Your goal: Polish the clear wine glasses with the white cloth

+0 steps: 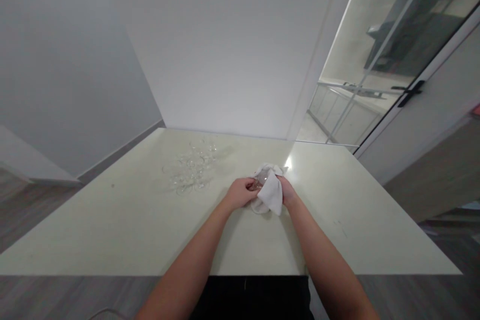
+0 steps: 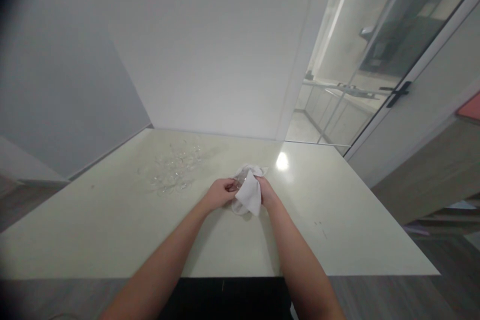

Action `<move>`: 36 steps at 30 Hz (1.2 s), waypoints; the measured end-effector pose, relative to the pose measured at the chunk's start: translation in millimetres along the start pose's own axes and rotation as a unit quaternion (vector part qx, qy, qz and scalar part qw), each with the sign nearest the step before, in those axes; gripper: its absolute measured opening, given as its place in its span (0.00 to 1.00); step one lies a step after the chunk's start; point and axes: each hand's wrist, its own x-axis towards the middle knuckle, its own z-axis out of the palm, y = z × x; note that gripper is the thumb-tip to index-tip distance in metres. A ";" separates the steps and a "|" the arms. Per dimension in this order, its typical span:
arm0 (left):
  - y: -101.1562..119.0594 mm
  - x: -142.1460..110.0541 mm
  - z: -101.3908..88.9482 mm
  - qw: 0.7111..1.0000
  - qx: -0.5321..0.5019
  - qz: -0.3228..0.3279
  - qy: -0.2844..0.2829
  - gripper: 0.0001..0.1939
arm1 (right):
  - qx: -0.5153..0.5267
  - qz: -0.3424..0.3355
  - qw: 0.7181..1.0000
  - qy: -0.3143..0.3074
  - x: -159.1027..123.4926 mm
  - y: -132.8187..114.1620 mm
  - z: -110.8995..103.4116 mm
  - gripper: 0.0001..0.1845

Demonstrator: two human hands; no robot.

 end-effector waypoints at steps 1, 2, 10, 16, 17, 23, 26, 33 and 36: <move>-0.2 0.5 -1.5 0.995 0.088 0.023 0.029 0.15 | -0.014 0.006 1.000 -0.012 -2.7 -2.8 -0.5 0.19; -0.4 0.9 -2.8 0.983 0.172 0.041 0.051 0.12 | -0.036 0.008 0.999 -0.027 -5.2 -4.7 -0.4 0.18; 2.8 -2.0 -6.4 0.904 0.389 0.131 0.118 0.11 | -0.185 -0.092 0.978 -0.026 -2.6 8.7 -1.2 0.07; 2.5 -4.0 -3.9 0.901 0.394 0.144 0.112 0.16 | -0.195 -0.075 0.974 -0.086 -3.8 5.8 -8.4 0.09; 1.6 -3.8 -3.1 0.901 0.396 0.142 0.112 0.15 | -0.203 -0.081 0.972 -0.088 -4.1 5.2 -8.9 0.10; 2.1 -3.2 -1.7 0.900 0.402 0.137 0.101 0.13 | -0.268 -0.114 0.955 -0.060 -0.5 12.8 -14.2 0.08; 6.1 -3.2 -3.1 0.899 0.400 0.146 0.106 0.14 | -0.258 -0.111 0.959 -0.041 1.1 17.7 -15.6 0.07; 8.7 -4.0 -6.8 0.911 0.369 0.144 0.117 0.15 | -0.212 -0.056 0.975 -0.030 -1.2 11.6 -15.5 0.07; 7.1 -4.5 -6.2 0.915 0.367 0.132 0.103 0.16 | -0.219 -0.049 0.966 -0.130 -1.8 2.1 -14.6 0.07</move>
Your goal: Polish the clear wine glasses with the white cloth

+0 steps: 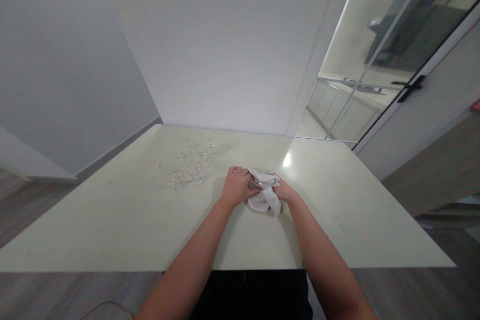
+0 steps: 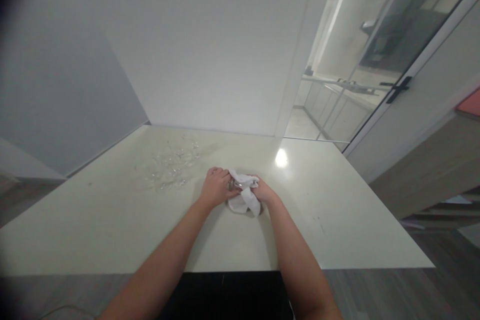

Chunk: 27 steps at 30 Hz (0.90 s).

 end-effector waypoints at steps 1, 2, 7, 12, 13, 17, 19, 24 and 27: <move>0.0 -0.3 0.8 1.000 0.002 -0.002 -0.007 0.16 | -0.003 -0.011 1.000 -0.014 0.0 -3.0 -0.8 0.07; 0.0 -0.5 1.8 1.000 0.005 -0.004 -0.014 0.16 | -0.009 -0.021 1.000 -0.017 -0.2 -5.7 -1.2 0.07; 0.2 -0.4 5.8 0.999 0.007 -0.005 -0.039 0.15 | -0.064 -0.057 0.996 0.034 -1.8 -8.0 1.8 0.05; 2.4 1.3 5.5 0.999 0.010 -0.004 -0.031 0.18 | -0.064 -0.046 0.993 0.092 -3.1 -0.3 5.5 0.05; 2.7 1.6 5.4 1.000 0.008 -0.005 -0.028 0.19 | -0.052 -0.041 0.993 0.095 -3.1 -0.1 5.7 0.05; 1.8 1.4 6.6 1.000 -0.002 -0.009 -0.019 0.21 | -0.021 -0.035 0.996 0.080 -2.1 -4.0 6.4 0.03; 0.4 0.6 8.6 1.000 -0.003 -0.016 -0.014 0.21 | -0.019 -0.039 0.997 0.066 -1.3 -6.8 7.0 0.04; -1.3 -0.5 13.4 0.999 -0.005 -0.024 -0.030 0.18 | -0.067 -0.095 0.992 0.046 -2.9 -12.5 6.7 0.08; -0.1 -0.9 13.7 0.999 0.002 -0.019 -0.044 0.15 | -0.103 -0.116 0.987 0.040 -6.2 -14.6 5.8 0.10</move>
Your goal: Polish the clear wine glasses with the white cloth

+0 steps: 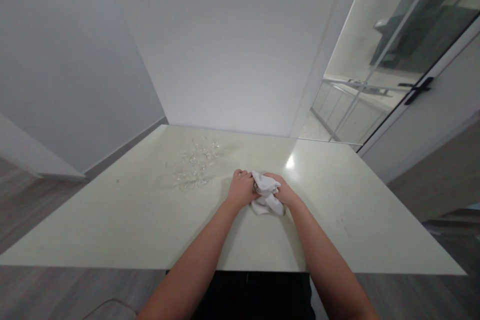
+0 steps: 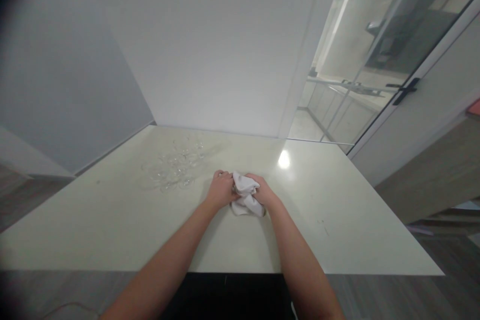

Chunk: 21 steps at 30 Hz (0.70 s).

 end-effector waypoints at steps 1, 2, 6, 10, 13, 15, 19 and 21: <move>0.5 -0.2 -0.3 1.000 0.002 0.002 -0.002 0.14 | -0.014 0.001 1.000 -0.001 -1.1 -0.3 -0.2 0.11; 1.1 -0.3 -0.6 1.000 0.003 0.004 -0.004 0.14 | -0.027 0.003 1.000 -0.002 -2.2 -0.2 -0.2 0.11; 2.9 0.1 -1.2 1.000 -0.009 -0.002 -0.008 0.18 | -0.033 0.010 0.999 0.018 -5.0 4.5 2.8 0.09; 4.1 1.4 0.8 0.999 -0.029 -0.017 0.009 0.20 | 0.046 0.050 0.996 0.066 -1.6 11.4 6.4 0.05; 3.2 1.5 1.5 0.998 -0.052 0.000 0.040 0.24 | 0.109 0.082 0.987 0.082 3.6 12.3 5.0 0.08; 1.4 1.3 1.0 0.995 -0.078 0.026 0.064 0.27 | 0.141 0.094 0.981 0.099 5.8 10.5 2.3 0.10; -2.7 0.5 -0.7 0.990 -0.102 0.072 0.072 0.24 | 0.191 0.100 0.973 0.084 3.8 8.0 -3.2 0.15; -3.7 0.1 -1.1 0.989 -0.113 0.075 0.060 0.23 | 0.200 0.108 0.972 0.059 1.1 10.3 -4.2 0.18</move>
